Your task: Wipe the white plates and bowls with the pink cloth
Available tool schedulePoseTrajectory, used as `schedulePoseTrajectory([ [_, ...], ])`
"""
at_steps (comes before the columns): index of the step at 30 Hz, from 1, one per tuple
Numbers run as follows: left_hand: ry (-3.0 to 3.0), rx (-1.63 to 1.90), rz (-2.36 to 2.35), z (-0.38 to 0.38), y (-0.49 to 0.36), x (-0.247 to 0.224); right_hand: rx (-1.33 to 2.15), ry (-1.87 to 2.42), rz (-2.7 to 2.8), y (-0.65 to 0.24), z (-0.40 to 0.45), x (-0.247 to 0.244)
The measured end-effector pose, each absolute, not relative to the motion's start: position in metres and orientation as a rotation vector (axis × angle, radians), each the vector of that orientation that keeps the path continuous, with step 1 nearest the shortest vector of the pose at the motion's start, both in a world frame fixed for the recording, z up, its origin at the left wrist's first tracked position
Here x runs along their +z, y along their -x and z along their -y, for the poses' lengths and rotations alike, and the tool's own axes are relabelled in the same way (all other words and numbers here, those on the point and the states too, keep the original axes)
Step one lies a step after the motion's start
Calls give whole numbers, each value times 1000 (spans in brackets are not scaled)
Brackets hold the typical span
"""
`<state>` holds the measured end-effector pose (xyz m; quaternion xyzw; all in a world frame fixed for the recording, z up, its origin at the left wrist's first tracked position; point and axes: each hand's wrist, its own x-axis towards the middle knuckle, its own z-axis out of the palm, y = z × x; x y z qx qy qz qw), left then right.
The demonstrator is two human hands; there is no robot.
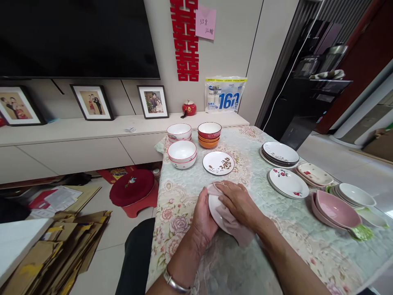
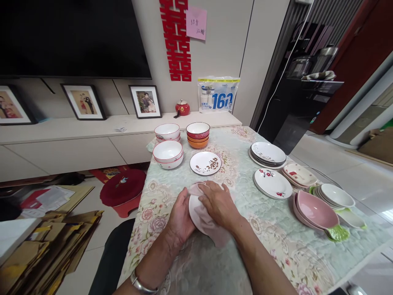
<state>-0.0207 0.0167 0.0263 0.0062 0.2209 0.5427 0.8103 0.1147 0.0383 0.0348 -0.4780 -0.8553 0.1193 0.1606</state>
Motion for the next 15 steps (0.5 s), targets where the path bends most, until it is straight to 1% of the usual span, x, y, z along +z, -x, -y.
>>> schedulePoseTrajectory([
  [3,-44,1133,-438,-15,20,28,327,1385,2376,-113,-42,36],
  [11,18,1146,-463,-14,29,29,429,1016,2556,-109,-28,46],
  [15,61,1228,-539,-17,35,31,523,838,2562,-113,-29,44],
])
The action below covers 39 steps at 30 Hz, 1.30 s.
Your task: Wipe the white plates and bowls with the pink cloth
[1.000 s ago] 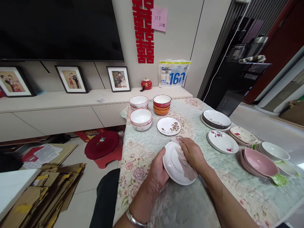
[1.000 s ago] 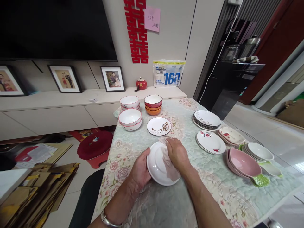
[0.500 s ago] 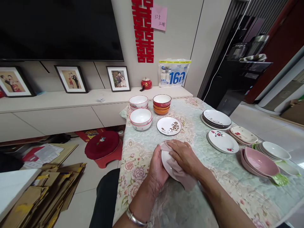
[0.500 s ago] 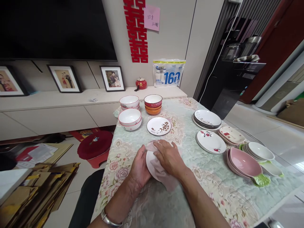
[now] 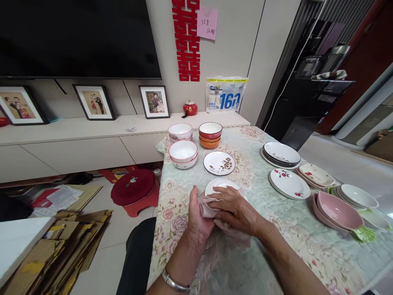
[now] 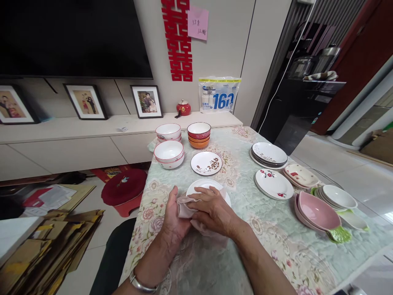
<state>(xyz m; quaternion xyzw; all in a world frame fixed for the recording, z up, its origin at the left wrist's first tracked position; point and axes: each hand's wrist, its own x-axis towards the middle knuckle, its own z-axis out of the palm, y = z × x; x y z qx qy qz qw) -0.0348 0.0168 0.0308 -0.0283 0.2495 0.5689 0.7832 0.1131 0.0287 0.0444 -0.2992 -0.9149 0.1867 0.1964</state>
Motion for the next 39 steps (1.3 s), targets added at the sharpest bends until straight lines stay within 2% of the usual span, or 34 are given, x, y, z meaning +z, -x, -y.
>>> schedulePoseTrajectory([
  [7,57,1321,-664,-21,40,29,571,855,2271,-115,-34,32],
  [16,-27,1231,-546,-21,21,22,273,1338,1947,-125,-47,17],
  [24,57,1176,-642,-16,24,18,543,1004,2151,-103,-32,28],
  [32,-179,1253,-488,-13,12,18,274,1101,1926,-110,-52,30],
  [39,-239,1253,-491,-8,11,18,186,1304,1818,-122,-60,27],
])
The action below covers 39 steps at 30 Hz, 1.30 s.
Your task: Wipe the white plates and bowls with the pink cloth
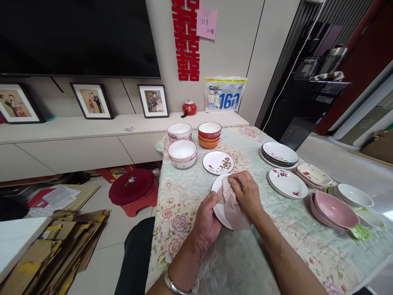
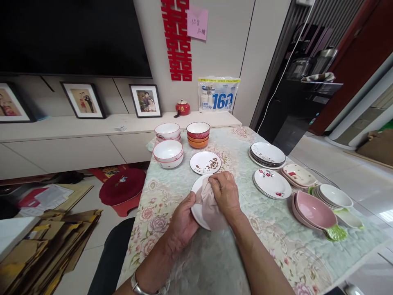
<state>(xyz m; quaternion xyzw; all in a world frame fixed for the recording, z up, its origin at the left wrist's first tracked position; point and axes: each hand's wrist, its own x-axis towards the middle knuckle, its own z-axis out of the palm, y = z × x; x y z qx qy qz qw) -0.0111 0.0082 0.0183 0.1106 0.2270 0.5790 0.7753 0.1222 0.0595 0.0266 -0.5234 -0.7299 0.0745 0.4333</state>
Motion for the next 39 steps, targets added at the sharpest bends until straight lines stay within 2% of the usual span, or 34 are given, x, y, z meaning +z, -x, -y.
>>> schedulePoseTrajectory([
  [17,-12,1382,-557,-17,20,22,315,1880,1737,-132,-52,11],
  [22,54,1483,-615,-26,34,26,409,1688,1870,-116,-39,16],
  [27,56,1534,-630,-33,45,30,666,1373,2004,-118,-35,22],
  [32,70,1583,-623,-36,53,34,811,1428,1622,-131,-49,15],
  [36,53,1495,-548,-34,52,35,1341,1091,1130,-131,-53,16],
  [39,6,1427,-501,-31,46,34,1582,901,888,-126,-48,25],
])
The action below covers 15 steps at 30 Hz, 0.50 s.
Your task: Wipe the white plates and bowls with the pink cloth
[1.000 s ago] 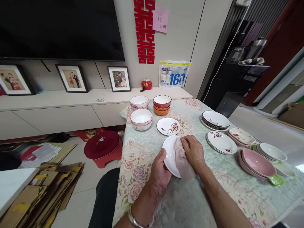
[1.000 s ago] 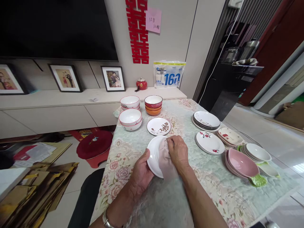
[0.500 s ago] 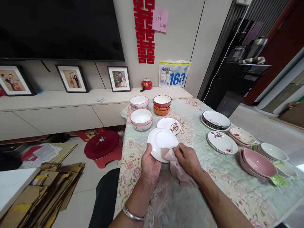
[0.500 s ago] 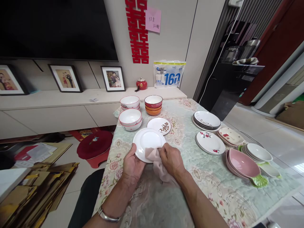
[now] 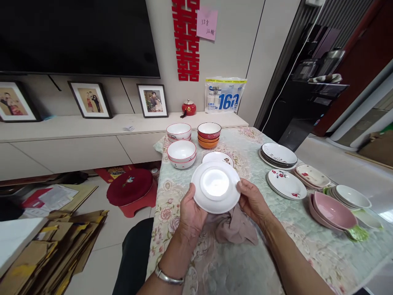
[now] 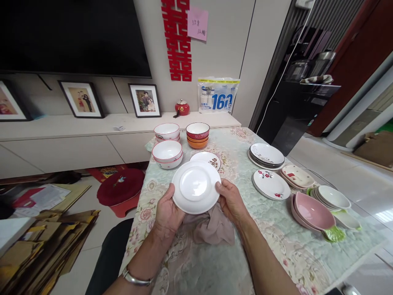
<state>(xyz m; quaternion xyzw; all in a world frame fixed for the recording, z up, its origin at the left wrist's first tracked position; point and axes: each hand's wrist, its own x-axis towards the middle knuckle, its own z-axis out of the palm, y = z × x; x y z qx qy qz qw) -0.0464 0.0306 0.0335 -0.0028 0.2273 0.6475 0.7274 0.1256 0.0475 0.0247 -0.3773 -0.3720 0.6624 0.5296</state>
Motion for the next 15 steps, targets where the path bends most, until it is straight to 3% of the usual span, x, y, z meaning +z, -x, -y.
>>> schedulePoseTrajectory([
  [9,-154,1389,-518,-31,43,31,1481,791,854,-125,-40,37],
  [15,-101,1206,-551,-24,48,34,1364,831,1184,-148,-44,34],
])
